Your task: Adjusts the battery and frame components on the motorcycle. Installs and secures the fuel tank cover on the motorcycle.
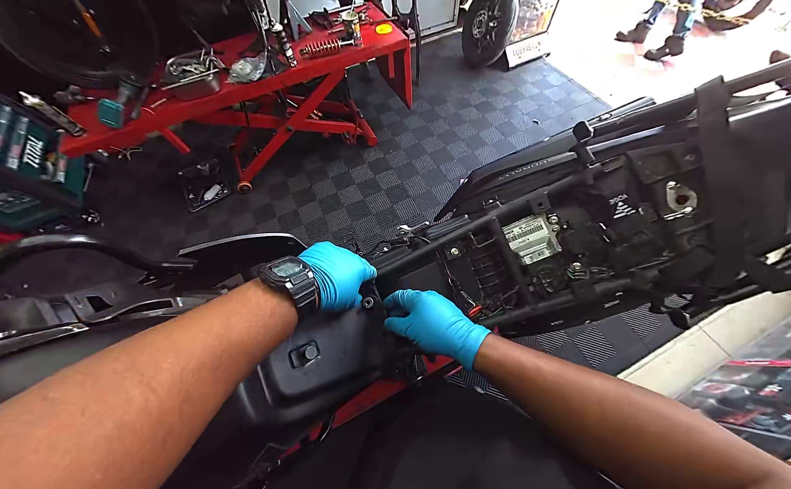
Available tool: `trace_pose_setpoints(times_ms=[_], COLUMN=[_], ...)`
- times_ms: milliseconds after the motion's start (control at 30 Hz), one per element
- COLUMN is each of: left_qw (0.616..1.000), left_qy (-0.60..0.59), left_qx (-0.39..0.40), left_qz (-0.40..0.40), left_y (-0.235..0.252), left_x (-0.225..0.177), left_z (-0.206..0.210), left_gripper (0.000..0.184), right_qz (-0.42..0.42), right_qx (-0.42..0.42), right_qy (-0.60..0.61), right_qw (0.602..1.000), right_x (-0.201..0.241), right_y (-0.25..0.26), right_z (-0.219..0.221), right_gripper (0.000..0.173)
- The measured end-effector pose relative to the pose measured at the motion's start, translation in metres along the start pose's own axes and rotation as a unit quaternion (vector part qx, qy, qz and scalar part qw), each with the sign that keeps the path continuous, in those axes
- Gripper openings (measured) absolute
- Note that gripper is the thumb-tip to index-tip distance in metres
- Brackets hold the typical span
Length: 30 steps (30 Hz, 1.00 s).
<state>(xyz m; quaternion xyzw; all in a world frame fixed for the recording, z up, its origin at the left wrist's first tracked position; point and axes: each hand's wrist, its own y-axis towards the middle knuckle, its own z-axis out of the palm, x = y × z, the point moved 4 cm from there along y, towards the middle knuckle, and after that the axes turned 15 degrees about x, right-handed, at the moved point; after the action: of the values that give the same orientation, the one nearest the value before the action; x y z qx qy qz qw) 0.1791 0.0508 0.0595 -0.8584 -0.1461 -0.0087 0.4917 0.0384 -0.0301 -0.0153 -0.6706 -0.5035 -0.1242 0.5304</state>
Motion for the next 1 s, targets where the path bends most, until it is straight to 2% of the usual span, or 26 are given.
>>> trace_pose_setpoints(times_ms=[133,333,433,533,633,767,900,967,1000], left_qw=[1.0,0.999,0.999,0.998,0.998,0.999,0.992,0.992,0.994], left_qy=[0.013,0.025,-0.017,-0.028,-0.007,0.003,0.009,-0.018,-0.038], left_qx=[0.013,-0.012,0.015,0.043,0.035,0.003,-0.097,-0.084,-0.053], left_qz=[-0.023,0.032,0.025,0.026,0.043,0.048,0.084,0.092,0.087], left_y=[0.003,0.005,0.007,0.009,0.014,0.017,0.02,0.021,0.021], left_x=[0.001,0.013,0.023,0.025,0.025,0.022,0.022,0.025,0.025], left_z=[-0.005,0.0,0.002,-0.001,-0.003,-0.002,0.008,0.01,0.008], left_gripper=[0.039,0.043,0.044,0.036,0.046,0.043,0.046,0.049,0.049], right_qz=[-0.002,-0.007,0.001,-0.001,-0.013,-0.026,-0.08,-0.124,-0.144], right_qx=[0.006,0.008,-0.004,-0.004,-0.013,-0.011,0.021,-0.029,-0.109], right_qy=[0.016,0.193,0.233,0.263,0.292,0.304,0.283,0.196,0.121], right_qw=[1.0,0.981,0.972,0.965,0.956,0.952,0.955,0.972,0.976], right_x=[0.002,-0.005,-0.006,-0.002,0.0,-0.003,-0.014,-0.021,-0.023], right_y=[-0.008,-0.005,-0.007,-0.014,-0.022,-0.027,-0.028,-0.028,-0.028], right_z=[0.009,0.018,0.021,0.019,0.02,0.019,0.017,0.014,0.011], right_gripper=[0.037,0.033,0.031,0.029,0.028,0.031,0.034,0.032,0.029])
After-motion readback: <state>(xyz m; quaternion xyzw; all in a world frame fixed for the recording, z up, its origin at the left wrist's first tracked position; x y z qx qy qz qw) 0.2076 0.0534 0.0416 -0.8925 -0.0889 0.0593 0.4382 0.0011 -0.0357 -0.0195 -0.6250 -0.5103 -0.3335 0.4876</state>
